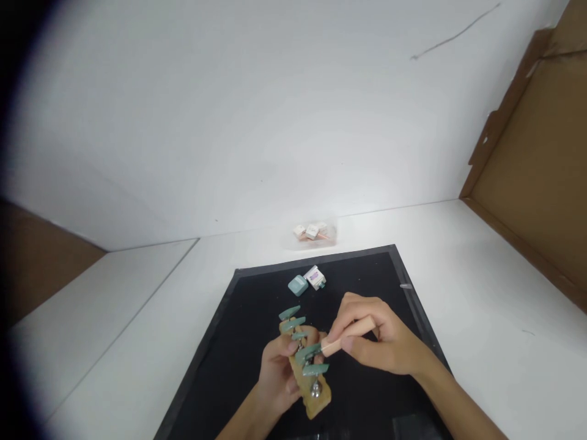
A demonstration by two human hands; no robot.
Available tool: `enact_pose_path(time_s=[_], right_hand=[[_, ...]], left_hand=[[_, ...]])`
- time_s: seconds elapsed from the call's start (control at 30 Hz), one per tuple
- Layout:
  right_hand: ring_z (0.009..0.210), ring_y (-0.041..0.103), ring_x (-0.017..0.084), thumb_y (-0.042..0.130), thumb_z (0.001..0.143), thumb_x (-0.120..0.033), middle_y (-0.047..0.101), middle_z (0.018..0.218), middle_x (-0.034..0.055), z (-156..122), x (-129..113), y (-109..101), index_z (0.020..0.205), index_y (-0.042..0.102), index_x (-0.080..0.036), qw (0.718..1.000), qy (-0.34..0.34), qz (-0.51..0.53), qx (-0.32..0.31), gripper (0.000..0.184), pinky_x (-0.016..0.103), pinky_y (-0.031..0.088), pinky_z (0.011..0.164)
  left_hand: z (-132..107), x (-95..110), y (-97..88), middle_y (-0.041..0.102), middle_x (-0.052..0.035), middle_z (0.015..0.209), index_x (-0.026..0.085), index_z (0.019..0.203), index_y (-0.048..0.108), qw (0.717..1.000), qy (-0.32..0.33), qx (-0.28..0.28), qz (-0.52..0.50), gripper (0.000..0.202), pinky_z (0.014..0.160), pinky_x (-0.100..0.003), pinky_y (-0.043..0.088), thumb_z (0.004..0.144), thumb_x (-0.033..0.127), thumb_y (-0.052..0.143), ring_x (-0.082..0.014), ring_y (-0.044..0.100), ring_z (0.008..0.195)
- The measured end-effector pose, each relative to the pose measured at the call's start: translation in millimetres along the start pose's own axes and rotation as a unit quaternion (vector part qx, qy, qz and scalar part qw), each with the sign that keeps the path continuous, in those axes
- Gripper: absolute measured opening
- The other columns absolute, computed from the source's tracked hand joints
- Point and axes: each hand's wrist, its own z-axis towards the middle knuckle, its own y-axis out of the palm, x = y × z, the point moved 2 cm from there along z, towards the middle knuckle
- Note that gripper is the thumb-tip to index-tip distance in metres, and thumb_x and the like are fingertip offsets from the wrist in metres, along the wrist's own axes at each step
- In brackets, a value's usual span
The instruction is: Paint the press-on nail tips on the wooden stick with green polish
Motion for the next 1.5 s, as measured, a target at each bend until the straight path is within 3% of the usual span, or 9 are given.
enact_pose_path(time_s=[0.13,0.43,0.67,1.13,1.3,1.5], right_hand=[[0.062,0.043,0.015,0.057,0.087,-0.039,0.051,0.061,-0.0003,0.1,1.6,-0.1,0.077,0.066,-0.022,1.0,0.011,0.014,0.013,0.022,0.028,0.035,0.056],[0.062,0.045,0.014,0.056,0.088,-0.037,0.053,0.063,0.0001,0.6,-1.1,3.9,0.082,0.068,-0.022,1.0,0.005,0.008,0.002,0.02,0.028,0.035,0.057],[0.061,0.045,0.014,0.059,0.086,-0.041,0.051,0.064,-0.0001,-0.2,1.4,2.1,0.079,0.068,-0.022,0.999,0.009,0.033,0.03,0.022,0.027,0.035,0.056],[0.06,0.043,0.013,0.058,0.088,-0.037,0.05,0.063,-0.001,0.0,1.3,3.3,0.083,0.069,-0.022,0.999,0.026,0.036,0.013,0.019,0.026,0.035,0.056],[0.06,0.044,0.013,0.059,0.087,-0.04,0.049,0.064,-0.0009,0.2,2.5,2.8,0.081,0.069,-0.022,0.998,0.03,0.048,0.025,0.022,0.026,0.035,0.056],[0.06,0.044,0.013,0.058,0.087,-0.039,0.05,0.061,-0.0007,-1.4,4.2,0.8,0.078,0.068,-0.021,0.998,0.036,0.033,0.026,0.022,0.026,0.036,0.056]], left_hand=[[-1.7,-1.0,-1.6,0.059,-0.0029,0.052,0.01,0.051,0.062,1.0,-0.009,0.008,-0.003,0.014,0.041,-0.018,0.041,0.056,0.024,0.064,-0.0073,0.05,0.041],[0.2,-2.9,-0.8,0.058,-0.0029,0.048,0.011,0.05,0.061,1.0,-0.005,0.003,-0.011,0.012,0.041,-0.017,0.041,0.056,0.021,0.062,-0.0091,0.053,0.043],[-0.5,-4.7,-6.2,0.062,-0.0046,0.053,0.009,0.054,0.064,1.0,-0.014,-0.02,-0.013,0.014,0.035,-0.016,0.034,0.058,0.022,0.063,-0.0039,0.043,0.033],[1.7,-5.7,-4.5,0.066,-0.0062,0.053,0.01,0.053,0.066,1.0,-0.01,-0.026,-0.008,0.014,0.029,-0.012,0.028,0.058,0.022,0.063,-0.0074,0.051,0.037],[1.5,-6.9,-6.8,0.067,-0.0063,0.056,0.01,0.056,0.066,0.999,-0.001,-0.035,-0.001,0.015,0.028,-0.011,0.025,0.061,0.024,0.063,-0.0053,0.048,0.034],[2.2,-6.9,-5.9,0.063,-0.0048,0.052,0.009,0.053,0.066,0.999,-0.003,-0.033,-0.023,0.014,0.031,-0.013,0.031,0.056,0.023,0.065,-0.0059,0.049,0.036]])
